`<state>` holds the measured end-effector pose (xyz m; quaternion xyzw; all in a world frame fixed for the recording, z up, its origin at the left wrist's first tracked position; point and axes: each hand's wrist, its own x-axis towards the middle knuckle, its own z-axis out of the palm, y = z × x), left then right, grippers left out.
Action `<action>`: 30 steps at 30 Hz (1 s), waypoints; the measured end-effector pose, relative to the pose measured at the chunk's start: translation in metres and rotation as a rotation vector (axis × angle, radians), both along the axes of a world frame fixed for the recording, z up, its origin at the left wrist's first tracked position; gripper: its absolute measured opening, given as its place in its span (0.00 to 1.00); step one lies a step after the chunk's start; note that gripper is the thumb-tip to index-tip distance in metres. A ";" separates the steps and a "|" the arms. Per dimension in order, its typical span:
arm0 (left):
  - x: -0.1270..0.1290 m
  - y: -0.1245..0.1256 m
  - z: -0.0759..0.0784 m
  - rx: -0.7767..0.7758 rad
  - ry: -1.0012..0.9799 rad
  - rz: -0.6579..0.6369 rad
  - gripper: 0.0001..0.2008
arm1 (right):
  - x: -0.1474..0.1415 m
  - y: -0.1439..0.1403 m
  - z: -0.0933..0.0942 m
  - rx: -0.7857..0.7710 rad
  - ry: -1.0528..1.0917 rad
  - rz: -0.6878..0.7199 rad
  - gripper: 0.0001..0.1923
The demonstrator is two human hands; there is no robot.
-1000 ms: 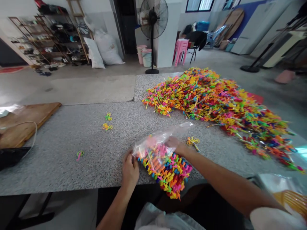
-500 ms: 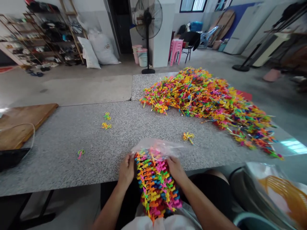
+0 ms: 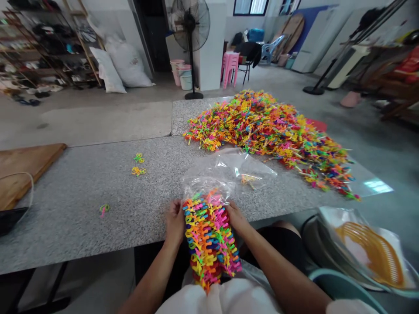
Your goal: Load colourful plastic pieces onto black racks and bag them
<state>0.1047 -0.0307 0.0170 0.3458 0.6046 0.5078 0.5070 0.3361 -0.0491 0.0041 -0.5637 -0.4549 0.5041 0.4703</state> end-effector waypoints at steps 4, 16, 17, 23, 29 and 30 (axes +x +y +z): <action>0.011 -0.002 0.004 0.009 0.086 0.020 0.25 | 0.003 0.002 -0.008 0.050 0.060 -0.046 0.27; 0.000 -0.030 0.001 0.069 0.441 -0.408 0.11 | 0.028 -0.003 -0.009 -0.078 -0.307 0.057 0.18; -0.006 -0.035 0.002 0.082 0.482 -0.439 0.11 | 0.032 -0.006 -0.008 -0.096 -0.369 0.093 0.17; -0.034 -0.031 0.004 0.076 0.772 -0.431 0.16 | 0.036 -0.018 -0.005 -0.059 -0.581 0.210 0.17; -0.031 -0.001 0.001 0.128 0.917 -0.305 0.12 | 0.025 -0.003 -0.002 0.147 -0.756 -0.012 0.06; -0.030 0.004 0.000 0.132 0.920 -0.288 0.12 | 0.022 0.000 0.000 0.198 -0.751 -0.066 0.06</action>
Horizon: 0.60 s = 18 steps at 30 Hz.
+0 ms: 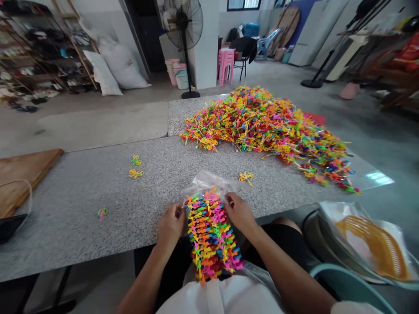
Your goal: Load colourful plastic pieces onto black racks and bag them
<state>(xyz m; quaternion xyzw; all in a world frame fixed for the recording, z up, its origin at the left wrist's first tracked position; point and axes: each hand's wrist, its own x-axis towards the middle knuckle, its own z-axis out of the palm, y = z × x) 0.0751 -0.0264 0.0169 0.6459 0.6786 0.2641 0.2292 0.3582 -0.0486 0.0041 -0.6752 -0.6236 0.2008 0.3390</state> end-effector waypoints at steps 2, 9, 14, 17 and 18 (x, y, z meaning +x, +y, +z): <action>0.001 0.010 -0.001 0.053 0.004 0.005 0.14 | -0.005 0.007 0.006 0.113 0.004 -0.052 0.10; -0.004 0.012 0.007 0.265 -0.045 -0.060 0.16 | -0.010 0.008 0.032 0.301 -0.103 0.086 0.09; -0.003 -0.008 0.011 0.271 -0.119 0.002 0.17 | -0.011 -0.009 0.036 0.257 -0.110 0.200 0.09; 0.002 0.007 0.014 0.154 -0.179 0.066 0.17 | -0.016 0.000 0.036 0.227 -0.114 0.162 0.09; 0.005 0.016 0.016 0.098 -0.206 0.069 0.17 | -0.018 0.006 0.037 0.217 -0.115 0.137 0.09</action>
